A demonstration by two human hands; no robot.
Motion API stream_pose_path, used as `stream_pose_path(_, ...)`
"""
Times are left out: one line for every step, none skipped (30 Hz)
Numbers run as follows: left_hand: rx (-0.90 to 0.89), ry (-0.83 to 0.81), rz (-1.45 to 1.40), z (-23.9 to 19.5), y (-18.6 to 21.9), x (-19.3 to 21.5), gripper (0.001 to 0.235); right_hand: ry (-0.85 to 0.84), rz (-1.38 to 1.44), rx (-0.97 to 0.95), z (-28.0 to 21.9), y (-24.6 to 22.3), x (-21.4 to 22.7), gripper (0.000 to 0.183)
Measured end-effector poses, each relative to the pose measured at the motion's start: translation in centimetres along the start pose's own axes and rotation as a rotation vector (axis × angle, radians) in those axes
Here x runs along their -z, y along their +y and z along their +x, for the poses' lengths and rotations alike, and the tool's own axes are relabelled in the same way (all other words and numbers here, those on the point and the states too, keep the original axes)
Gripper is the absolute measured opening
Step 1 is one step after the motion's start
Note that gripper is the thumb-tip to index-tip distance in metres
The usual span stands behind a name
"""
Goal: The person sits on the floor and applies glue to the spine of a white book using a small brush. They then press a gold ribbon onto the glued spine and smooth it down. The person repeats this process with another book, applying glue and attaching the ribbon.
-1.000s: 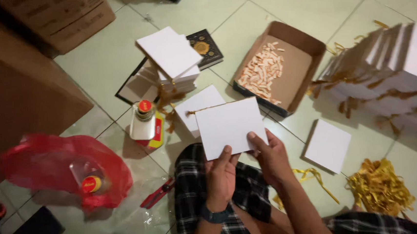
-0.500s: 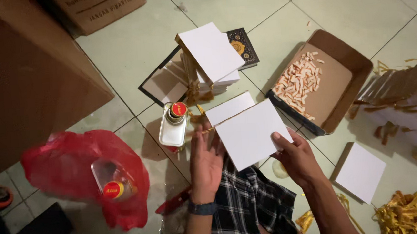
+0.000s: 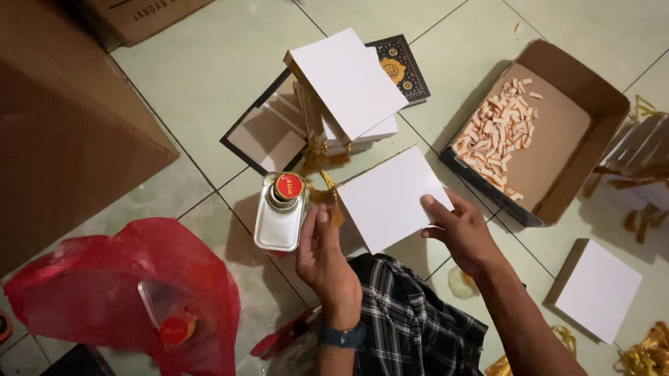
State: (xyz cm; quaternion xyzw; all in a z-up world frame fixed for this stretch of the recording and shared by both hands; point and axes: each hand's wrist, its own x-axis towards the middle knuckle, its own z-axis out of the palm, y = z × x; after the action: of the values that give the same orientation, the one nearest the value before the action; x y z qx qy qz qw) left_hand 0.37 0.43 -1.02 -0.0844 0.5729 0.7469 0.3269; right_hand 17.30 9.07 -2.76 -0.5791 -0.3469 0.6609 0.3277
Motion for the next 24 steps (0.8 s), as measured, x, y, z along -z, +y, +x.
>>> stream_pose_path(0.001, 0.001, 0.004, 0.1, -0.1, -0.1, 0.041, 0.001, 0.002, -0.004, -0.5, -0.6, -0.8, 0.043)
stream_pose_path(0.007, 0.003, 0.004, 0.1, -0.3, -0.1, 0.039, 0.038, -0.077, 0.046, -1.1, -1.2, -1.7, 0.048)
stream_pose_path(0.012, 0.004, 0.003, 0.1, -0.4, -0.1, 0.037, 0.074, -0.156, 0.096, -1.7, -1.8, -2.4, 0.053)
stream_pose_path(0.011, -0.002, 0.006, -0.1, -0.4, -0.1, 0.037, 0.079, -0.151, 0.098, -2.0, -2.2, -2.6, 0.053)
stream_pose_path(-0.030, -0.008, 0.003, -0.4, -0.5, -0.1, 0.038, 0.111, -0.307, 0.144, -2.3, -2.6, -2.6, 0.062)
stream_pose_path(-0.071, -0.018, 0.003, -0.7, -0.4, 0.0, 0.039, 0.148, -0.460, 0.188, -2.7, -2.9, -2.6, 0.071)
stream_pose_path(-0.071, -0.028, 0.010, -0.6, -0.9, 0.3, 0.039, 0.156, -0.452, 0.187, -2.4, -2.5, -2.6, 0.071)
stream_pose_path(-0.115, -0.028, 0.053, -0.6, -1.4, 0.7, 0.040, 0.208, -0.671, 0.284, -2.2, -1.9, -2.4, 0.065)
stream_pose_path(-0.159, -0.028, 0.097, -0.6, -1.9, 1.1, 0.042, 0.258, -0.893, 0.377, -2.0, -1.4, -2.2, 0.061)
stream_pose_path(-0.151, -0.048, 0.104, -0.3, -2.5, 1.6, 0.042, 0.280, -0.886, 0.370, -2.4, -1.1, -2.0, 0.061)
stream_pose_path(-0.212, -0.059, 0.192, -0.1, -3.0, 2.1, 0.041, 0.369, -0.973, 0.469, -2.9, -0.8, -1.8, 0.054)
stream_pose_path(-0.275, -0.076, 0.275, 0.2, -3.6, 2.3, 0.040, 0.465, -1.059, 0.571, -3.3, -0.7, -1.4, 0.048)
stream_pose_path(-0.269, -0.102, 0.278, 0.4, -3.7, 2.4, 0.040, 0.493, -1.054, 0.564, -3.2, 0.5, 0.7, 0.048)
stream_pose_path(-0.331, -0.104, 0.297, 0.5, -3.9, 2.6, 0.038, 0.580, -1.083, 0.682, -3.5, 1.8, 3.0, 0.031)
stream_pose_path(-0.393, -0.105, 0.315, 0.6, -4.0, 2.8, 0.036, 0.668, -1.113, 0.799, -3.8, 3.1, 5.2, 0.025)
stream_pose_path(-0.382, -0.132, 0.321, -0.1, -3.6, 2.6, 0.036, 0.696, -1.114, 0.782, -4.8, 2.8, 8.0, 0.025)
stream_pose_path(-0.436, -0.153, 0.371, -0.8, -3.2, 2.5, 0.032, 0.644, -0.989, 0.724, -6.0, 2.6, 10.8, 0.040)
stream_pose_path(-0.496, -0.170, 0.418, -1.6, -2.7, 2.4, 0.028, 0.586, -0.860, 0.673, -7.2, 2.3, 13.6, 0.056)
stream_pose_path(-0.490, -0.191, 0.422, -2.5, -2.8, 2.2, 0.028, 0.608, -0.857, 0.664, -7.1, 3.6, 16.7, 0.056)
stream_pose_path(-0.615, -0.193, 0.485, -3.5, -2.9, 1.9, 0.026, 0.766, -0.955, 0.697, -7.0, 4.8, 19.8, 0.046)
stream_pose_path(-0.742, -0.195, 0.546, -4.5, -3.0, 1.8, 0.024, 0.925, -1.053, 0.727, -7.0, 6.0, 22.9, 0.037)
stream_pose_path(-0.743, -0.208, 0.542, -5.6, -3.5, 1.8, 0.024, 0.939, -1.050, 0.725, -7.4, 6.6, 23.7, 0.037)
stream_pose_path(-0.755, -0.341, 0.545, -6.8, -4.1, 1.9, 0.025, 0.902, -1.024, 0.248, -7.8, 7.2, 24.6, 0.072)
stream_pose_path(-0.772, -0.475, 0.549, -7.8, -4.5, 2.0, 0.028, 0.834, -0.954, -0.219, -8.1, 7.9, 25.2, 0.120)
